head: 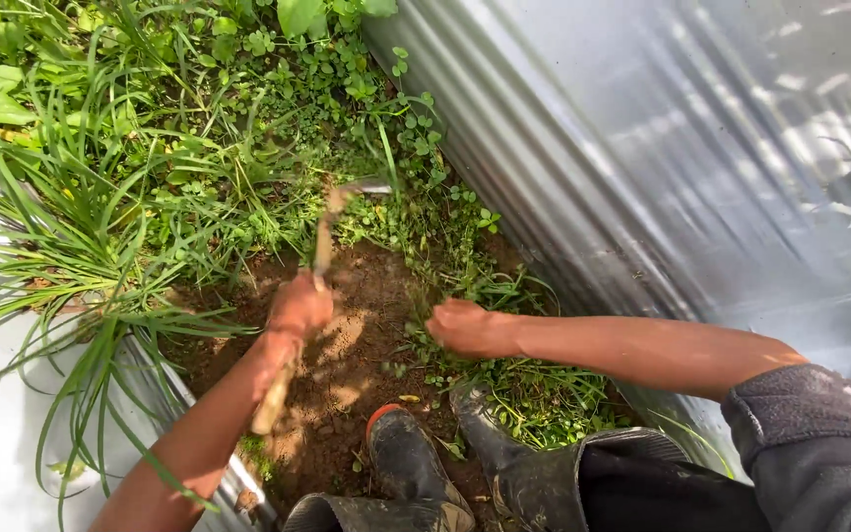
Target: Weeding a garden bed using a hand sickle and pulling weeds by hand
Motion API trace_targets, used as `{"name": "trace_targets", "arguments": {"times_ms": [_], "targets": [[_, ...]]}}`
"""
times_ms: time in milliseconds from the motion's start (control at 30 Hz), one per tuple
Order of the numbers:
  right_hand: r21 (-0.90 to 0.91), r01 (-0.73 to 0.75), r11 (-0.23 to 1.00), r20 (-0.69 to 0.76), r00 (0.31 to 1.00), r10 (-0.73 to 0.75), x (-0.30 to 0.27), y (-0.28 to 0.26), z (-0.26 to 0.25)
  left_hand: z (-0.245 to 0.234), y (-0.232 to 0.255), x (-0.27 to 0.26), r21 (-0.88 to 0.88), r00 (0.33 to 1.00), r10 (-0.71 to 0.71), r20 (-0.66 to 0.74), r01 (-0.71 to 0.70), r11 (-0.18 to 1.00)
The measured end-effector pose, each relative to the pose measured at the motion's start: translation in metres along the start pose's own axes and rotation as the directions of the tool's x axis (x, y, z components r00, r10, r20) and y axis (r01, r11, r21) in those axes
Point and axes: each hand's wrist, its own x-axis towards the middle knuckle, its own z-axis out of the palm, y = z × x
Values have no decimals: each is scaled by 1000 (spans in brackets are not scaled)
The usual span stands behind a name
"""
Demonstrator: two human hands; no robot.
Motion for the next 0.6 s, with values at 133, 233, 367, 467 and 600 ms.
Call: {"name": "trace_targets", "arguments": {"times_ms": [133,233,367,467,600], "targets": [[-93,53,994,-15,998,-55,-9,-4,5,42,37,-51,766,959,-184,-217,284,576],[-228,122,966,-38,990,-134,-19,-10,10,24,25,-34,-380,598,486,637,-305,873],[-991,-130,13,-111,786,-609,-16,-1,5,51,54,-15,910,946,114,-305,254,328],[-965,-258,-47,-170,751,-638,-2,25,5,66,47,-42,924,972,2,-236,224,309],[-948,-275,157,-316,783,-536,15,49,17,81,57,-70,956,988,-83,-133,149,252]]}}
